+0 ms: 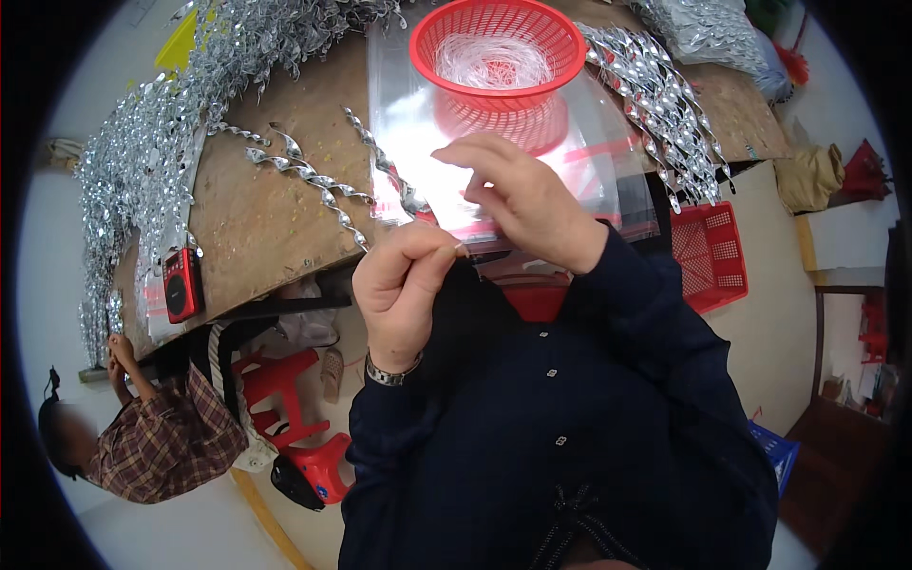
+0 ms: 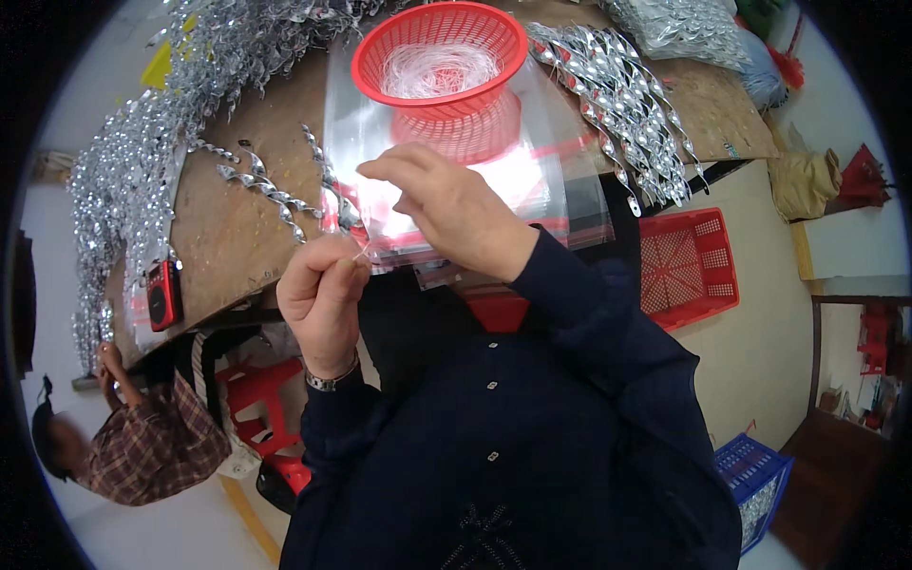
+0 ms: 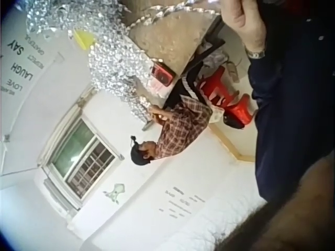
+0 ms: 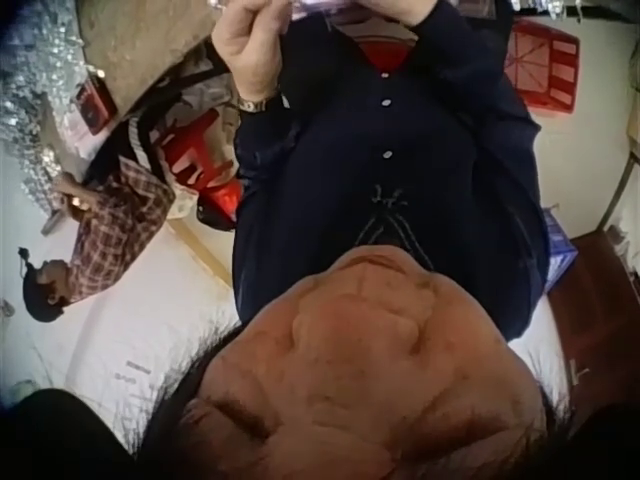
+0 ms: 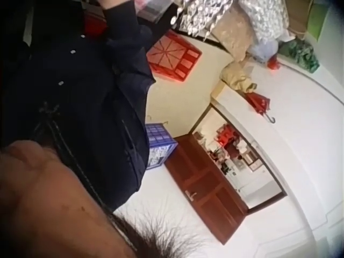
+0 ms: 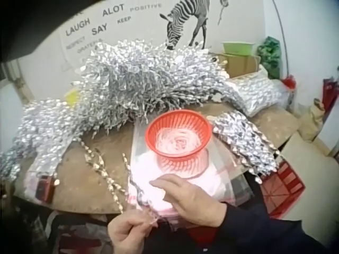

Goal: Assembling small toy components and tinsel decorations at a factory workstation.

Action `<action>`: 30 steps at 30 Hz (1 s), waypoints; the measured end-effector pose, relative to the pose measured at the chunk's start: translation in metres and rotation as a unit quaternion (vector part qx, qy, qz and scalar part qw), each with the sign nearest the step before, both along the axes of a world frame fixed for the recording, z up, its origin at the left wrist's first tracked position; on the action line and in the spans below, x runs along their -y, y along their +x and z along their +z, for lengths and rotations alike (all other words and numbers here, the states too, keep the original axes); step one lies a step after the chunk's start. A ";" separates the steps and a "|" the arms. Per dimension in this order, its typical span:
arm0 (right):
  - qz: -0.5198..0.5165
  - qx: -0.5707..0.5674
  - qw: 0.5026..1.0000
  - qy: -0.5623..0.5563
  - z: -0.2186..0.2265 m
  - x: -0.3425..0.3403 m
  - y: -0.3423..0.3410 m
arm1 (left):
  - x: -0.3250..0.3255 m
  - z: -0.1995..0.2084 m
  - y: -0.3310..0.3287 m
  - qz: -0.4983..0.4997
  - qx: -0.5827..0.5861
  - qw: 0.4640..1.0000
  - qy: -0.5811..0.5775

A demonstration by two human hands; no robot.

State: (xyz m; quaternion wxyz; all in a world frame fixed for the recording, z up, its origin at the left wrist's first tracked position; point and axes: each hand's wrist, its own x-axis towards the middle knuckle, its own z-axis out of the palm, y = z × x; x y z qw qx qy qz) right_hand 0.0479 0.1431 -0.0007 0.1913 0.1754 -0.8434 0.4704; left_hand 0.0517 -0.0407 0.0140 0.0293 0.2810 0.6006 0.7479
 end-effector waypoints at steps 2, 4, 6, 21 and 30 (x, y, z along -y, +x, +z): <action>0.004 -0.023 1.000 0.019 0.001 0.008 -0.002 | 0.000 0.004 0.003 -0.020 -0.017 1.000 0.015; 0.023 -0.043 0.999 0.017 0.001 0.017 -0.006 | 0.000 0.009 0.006 -0.051 -0.022 0.996 0.069; 0.034 -0.057 0.997 0.026 -0.002 0.022 -0.012 | -0.002 0.019 0.009 -0.078 -0.019 0.990 0.117; 0.061 -0.195 0.978 -0.035 0.042 0.026 -0.007 | 0.023 0.103 0.029 -0.231 -0.033 0.917 0.324; 0.052 -0.216 0.966 0.135 0.102 -0.015 0.075 | 0.039 0.112 0.029 -0.224 -0.057 0.901 0.368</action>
